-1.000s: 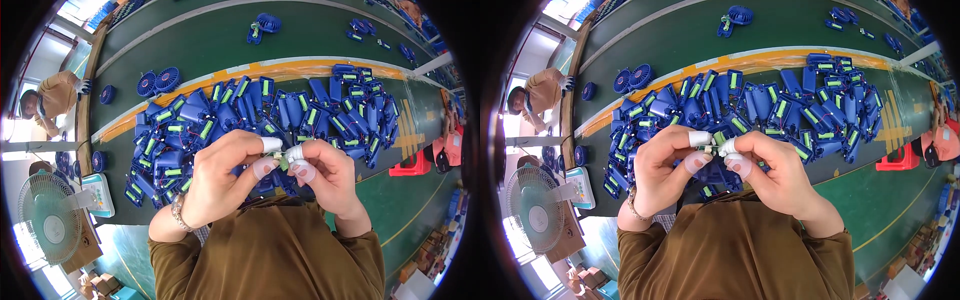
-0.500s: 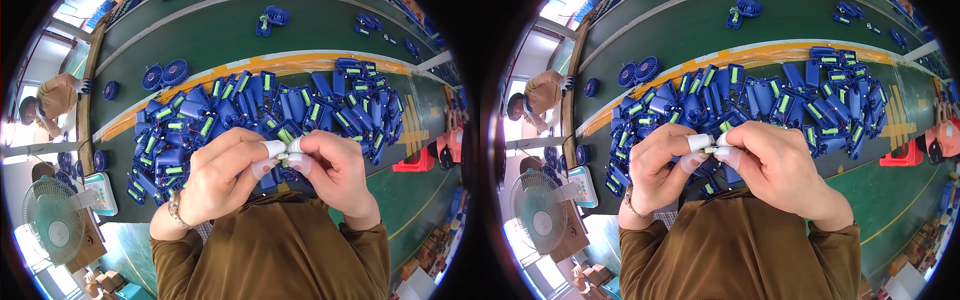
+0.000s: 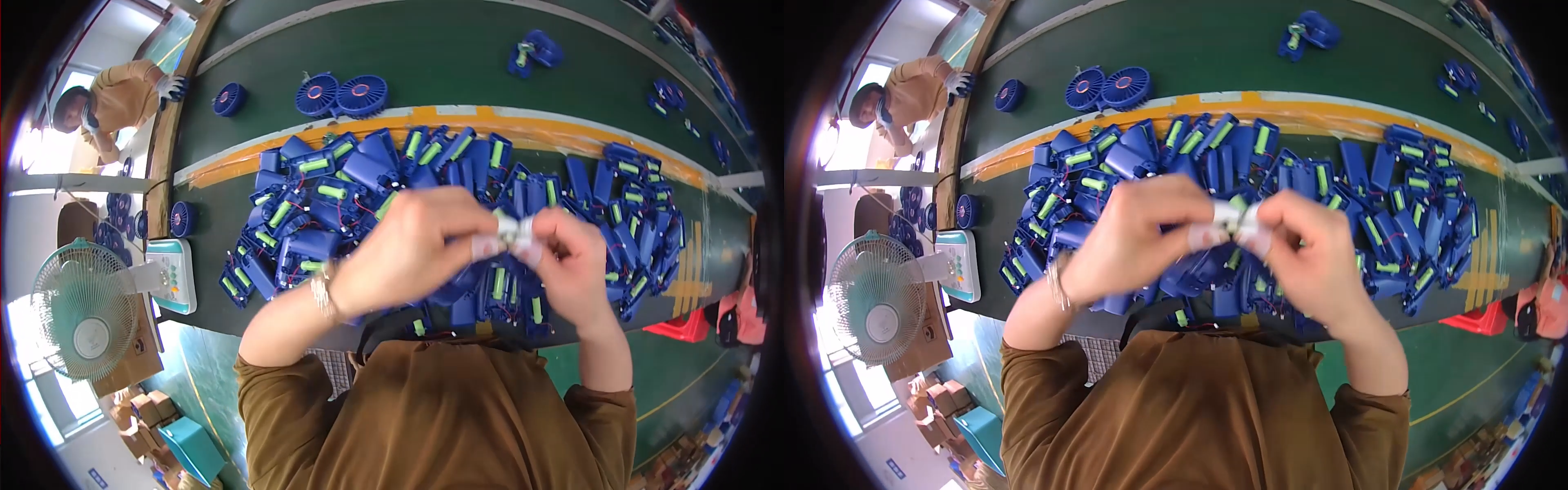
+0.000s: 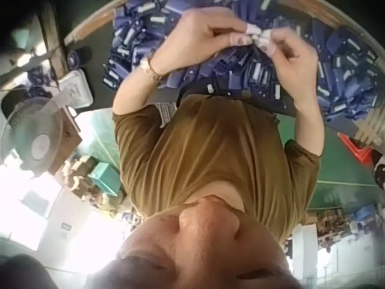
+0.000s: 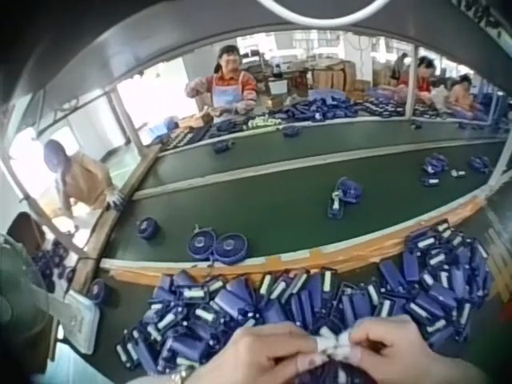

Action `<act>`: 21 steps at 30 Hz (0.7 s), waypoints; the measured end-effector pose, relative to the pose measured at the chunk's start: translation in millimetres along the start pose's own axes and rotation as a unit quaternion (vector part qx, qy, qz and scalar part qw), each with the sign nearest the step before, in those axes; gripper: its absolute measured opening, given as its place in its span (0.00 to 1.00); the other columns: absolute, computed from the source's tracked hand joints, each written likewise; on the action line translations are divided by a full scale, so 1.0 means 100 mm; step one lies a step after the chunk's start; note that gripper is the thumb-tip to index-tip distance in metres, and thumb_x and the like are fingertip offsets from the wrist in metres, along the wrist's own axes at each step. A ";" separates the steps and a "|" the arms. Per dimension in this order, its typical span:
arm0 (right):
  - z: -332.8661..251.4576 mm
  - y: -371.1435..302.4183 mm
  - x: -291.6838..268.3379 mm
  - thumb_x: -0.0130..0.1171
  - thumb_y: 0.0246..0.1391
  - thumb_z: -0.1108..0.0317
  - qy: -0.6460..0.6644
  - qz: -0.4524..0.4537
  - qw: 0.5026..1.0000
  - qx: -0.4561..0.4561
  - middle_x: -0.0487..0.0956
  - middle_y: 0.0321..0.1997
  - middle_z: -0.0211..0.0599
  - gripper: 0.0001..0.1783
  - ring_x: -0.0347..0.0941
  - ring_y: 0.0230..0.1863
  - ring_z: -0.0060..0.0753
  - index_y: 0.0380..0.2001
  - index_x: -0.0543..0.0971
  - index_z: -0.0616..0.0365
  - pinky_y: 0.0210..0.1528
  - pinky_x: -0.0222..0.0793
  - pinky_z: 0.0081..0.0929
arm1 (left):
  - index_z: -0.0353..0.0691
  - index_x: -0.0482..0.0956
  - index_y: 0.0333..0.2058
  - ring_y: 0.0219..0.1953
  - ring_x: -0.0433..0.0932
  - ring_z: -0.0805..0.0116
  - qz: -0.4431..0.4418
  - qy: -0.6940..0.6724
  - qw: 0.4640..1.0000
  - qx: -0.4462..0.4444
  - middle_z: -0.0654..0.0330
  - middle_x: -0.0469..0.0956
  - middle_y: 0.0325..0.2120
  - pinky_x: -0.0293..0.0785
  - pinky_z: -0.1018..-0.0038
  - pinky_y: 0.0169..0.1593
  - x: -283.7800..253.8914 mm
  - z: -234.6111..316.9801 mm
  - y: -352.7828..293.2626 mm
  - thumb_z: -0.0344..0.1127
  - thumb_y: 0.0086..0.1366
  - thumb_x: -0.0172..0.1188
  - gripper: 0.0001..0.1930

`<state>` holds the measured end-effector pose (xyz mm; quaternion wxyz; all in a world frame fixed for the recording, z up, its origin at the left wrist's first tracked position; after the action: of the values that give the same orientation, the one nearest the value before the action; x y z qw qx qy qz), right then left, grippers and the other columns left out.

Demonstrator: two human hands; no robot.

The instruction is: The person assembles a handheld fan by hand, inserting a battery and other internal components into a plastic casing.

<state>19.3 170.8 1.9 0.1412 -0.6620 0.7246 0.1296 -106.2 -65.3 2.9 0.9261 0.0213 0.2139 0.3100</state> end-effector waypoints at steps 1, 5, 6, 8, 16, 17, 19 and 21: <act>0.09 0.19 -0.03 0.77 0.75 0.74 -0.022 0.023 0.999 -0.002 0.85 0.34 0.23 0.04 0.73 0.33 0.12 0.44 0.90 0.62 0.36 0.69 0.23 | 0.37 0.96 0.56 0.46 0.92 0.56 -0.002 -0.004 1.000 0.014 0.53 0.93 0.43 0.88 0.62 0.51 -0.14 -0.23 0.16 0.31 0.75 0.82 0.13; 0.41 1.16 -0.66 0.70 0.83 0.71 -0.064 0.189 0.980 0.021 0.89 0.43 0.23 0.06 0.82 0.46 0.14 0.53 0.90 0.63 0.54 0.80 0.21 | 0.46 0.97 0.58 0.47 0.97 0.46 0.167 0.311 0.923 -0.152 0.46 0.97 0.45 0.93 0.53 0.54 -1.42 -1.56 0.38 0.35 0.77 0.75 0.14; 0.57 1.41 -0.88 0.69 0.84 0.70 -0.093 0.204 0.975 0.005 0.90 0.45 0.23 0.07 0.82 0.47 0.14 0.54 0.90 0.63 0.55 0.79 0.20 | 0.49 0.97 0.59 0.52 0.97 0.42 0.139 0.377 0.885 -0.234 0.45 0.97 0.48 0.93 0.50 0.59 -1.71 -1.97 0.27 0.40 0.76 0.74 0.16; 0.97 1.85 -1.19 0.70 0.85 0.67 -0.177 0.234 0.955 -0.036 0.93 0.46 0.26 0.10 0.84 0.47 0.15 0.57 0.91 0.63 0.54 0.80 0.20 | 0.50 0.96 0.60 0.56 0.96 0.39 0.092 0.414 0.851 -0.308 0.44 0.97 0.52 0.92 0.47 0.63 -1.95 -2.54 0.14 0.46 0.76 0.75 0.19; 2.73 2.65 -1.36 0.76 0.77 0.58 -0.459 0.226 0.859 -0.003 0.94 0.59 0.42 0.20 0.91 0.45 0.38 0.64 0.92 0.56 0.56 0.86 0.39 | 0.43 0.94 0.60 0.51 0.96 0.53 0.072 0.298 0.893 -0.330 0.47 0.96 0.49 0.93 0.59 0.56 -1.85 -2.85 0.51 0.43 0.78 0.79 0.18; 2.66 2.58 -1.21 0.76 0.76 0.60 -0.453 0.232 0.860 -0.020 0.91 0.64 0.42 0.21 0.89 0.45 0.37 0.66 0.92 0.55 0.56 0.86 0.39 | 0.42 0.93 0.60 0.50 0.96 0.55 0.078 0.292 0.893 -0.333 0.48 0.96 0.49 0.93 0.60 0.55 -1.86 -2.83 0.52 0.42 0.78 0.79 0.18; 2.44 2.27 -0.92 0.77 0.75 0.65 -0.391 0.205 0.894 -0.070 0.88 0.66 0.41 0.20 0.84 0.43 0.32 0.66 0.91 0.57 0.53 0.85 0.35 | 0.40 0.93 0.59 0.49 0.96 0.58 0.089 0.280 0.894 -0.339 0.49 0.96 0.48 0.93 0.63 0.53 -1.84 -2.85 0.51 0.42 0.78 0.80 0.18; 2.00 1.75 -0.22 0.76 0.77 0.68 -0.200 0.041 0.973 0.106 0.92 0.53 0.33 0.18 0.86 0.47 0.24 0.65 0.91 0.59 0.55 0.85 0.32 | 0.39 0.92 0.59 0.49 0.97 0.60 0.103 0.279 0.890 -0.347 0.49 0.96 0.48 0.93 0.65 0.52 -1.87 -2.68 0.43 0.41 0.78 0.80 0.18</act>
<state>-146.5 281.8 -174.5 0.3473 -0.5736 0.7178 0.1876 -373.9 -164.8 -161.7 0.7399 -0.3666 0.3391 0.4508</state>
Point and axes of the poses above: each hand's wrist, its own y-axis towards the middle knuckle, its own x-axis out of the palm, z = x × y, the point moved 2 cm from there along y, towards the middle knuckle
